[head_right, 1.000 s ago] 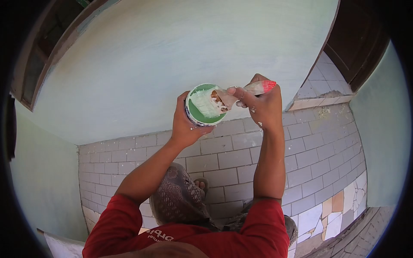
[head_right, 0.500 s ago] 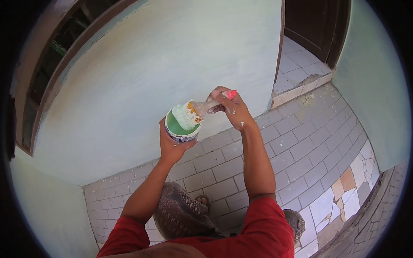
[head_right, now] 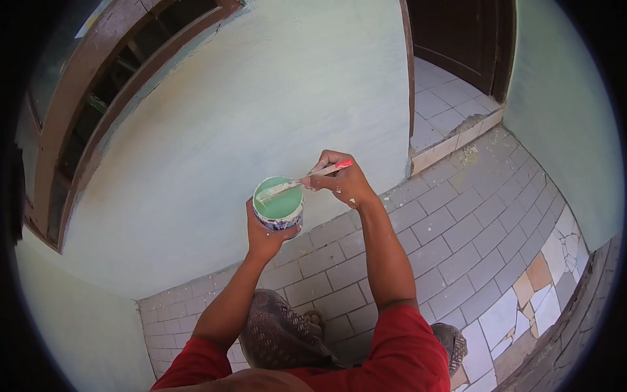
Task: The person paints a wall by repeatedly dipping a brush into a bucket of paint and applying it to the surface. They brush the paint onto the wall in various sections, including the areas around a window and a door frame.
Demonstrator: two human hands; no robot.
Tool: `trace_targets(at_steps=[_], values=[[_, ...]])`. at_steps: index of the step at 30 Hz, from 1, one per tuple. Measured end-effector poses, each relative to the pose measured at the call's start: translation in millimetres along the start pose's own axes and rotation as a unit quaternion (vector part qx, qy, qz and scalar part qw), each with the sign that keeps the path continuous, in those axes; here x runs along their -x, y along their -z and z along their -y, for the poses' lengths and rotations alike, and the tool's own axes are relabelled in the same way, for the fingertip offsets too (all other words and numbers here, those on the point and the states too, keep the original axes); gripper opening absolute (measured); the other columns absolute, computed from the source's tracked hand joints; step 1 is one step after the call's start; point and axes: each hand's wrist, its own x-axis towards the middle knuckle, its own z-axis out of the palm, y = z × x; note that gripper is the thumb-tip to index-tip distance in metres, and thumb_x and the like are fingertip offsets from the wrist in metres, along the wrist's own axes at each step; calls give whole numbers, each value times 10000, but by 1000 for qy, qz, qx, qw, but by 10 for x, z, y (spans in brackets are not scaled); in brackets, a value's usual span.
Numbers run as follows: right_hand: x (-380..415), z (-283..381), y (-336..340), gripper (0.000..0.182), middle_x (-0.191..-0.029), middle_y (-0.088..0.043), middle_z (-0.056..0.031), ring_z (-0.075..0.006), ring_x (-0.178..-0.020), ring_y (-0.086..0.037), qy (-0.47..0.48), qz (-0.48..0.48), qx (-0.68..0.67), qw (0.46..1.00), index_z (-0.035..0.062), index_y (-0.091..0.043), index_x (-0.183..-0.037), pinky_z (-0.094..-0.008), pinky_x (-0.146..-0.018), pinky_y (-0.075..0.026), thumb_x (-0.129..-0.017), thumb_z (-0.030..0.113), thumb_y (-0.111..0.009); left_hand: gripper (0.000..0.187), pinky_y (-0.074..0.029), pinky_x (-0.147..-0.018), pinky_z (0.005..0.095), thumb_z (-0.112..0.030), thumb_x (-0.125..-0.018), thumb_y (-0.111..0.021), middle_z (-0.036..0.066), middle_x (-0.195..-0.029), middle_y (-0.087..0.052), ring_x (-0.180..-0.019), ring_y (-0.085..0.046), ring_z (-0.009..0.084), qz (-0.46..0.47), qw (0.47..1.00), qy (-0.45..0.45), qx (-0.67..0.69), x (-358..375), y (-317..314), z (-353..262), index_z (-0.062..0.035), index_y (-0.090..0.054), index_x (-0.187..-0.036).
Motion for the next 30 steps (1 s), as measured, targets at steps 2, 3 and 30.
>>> trace_targets(at_steps=[2, 3, 30], values=[[-10, -6, -36, 275, -827, -705, -83, -150, -742, -687, -1, -22, -16, 1000, 50, -604, -817, -310, -708, -581, -822, 69, -878, 1019, -527, -1060, 403, -31, -624, -941, 151, -1337, -578, -1246, -624, 258, 8, 1000, 5, 10, -1, -16, 16, -22, -338, -1445], [-13, -13, -43, 316, -754, -673, -70, -139, -700, -680, -1, -44, -31, 999, 50, -588, -792, -293, -666, -574, -836, 121, -893, 1018, -527, -1059, 402, -32, -624, -941, 150, -1341, -576, -1247, -624, 260, 7, 1000, 6, 7, -3, -32, 0, -22, -338, -1445], [-38, -377, 186, 120, -818, -665, -37, -128, -719, -653, 8, 4, -268, 964, 78, -645, -949, -265, -663, -543, -933, 102, -761, 1033, -517, -1058, 381, -40, -639, -954, 143, -1335, -583, -1250, -617, 239, 11, 1000, -4, 18, 29, -133, -168, -8, -332, -1463]])
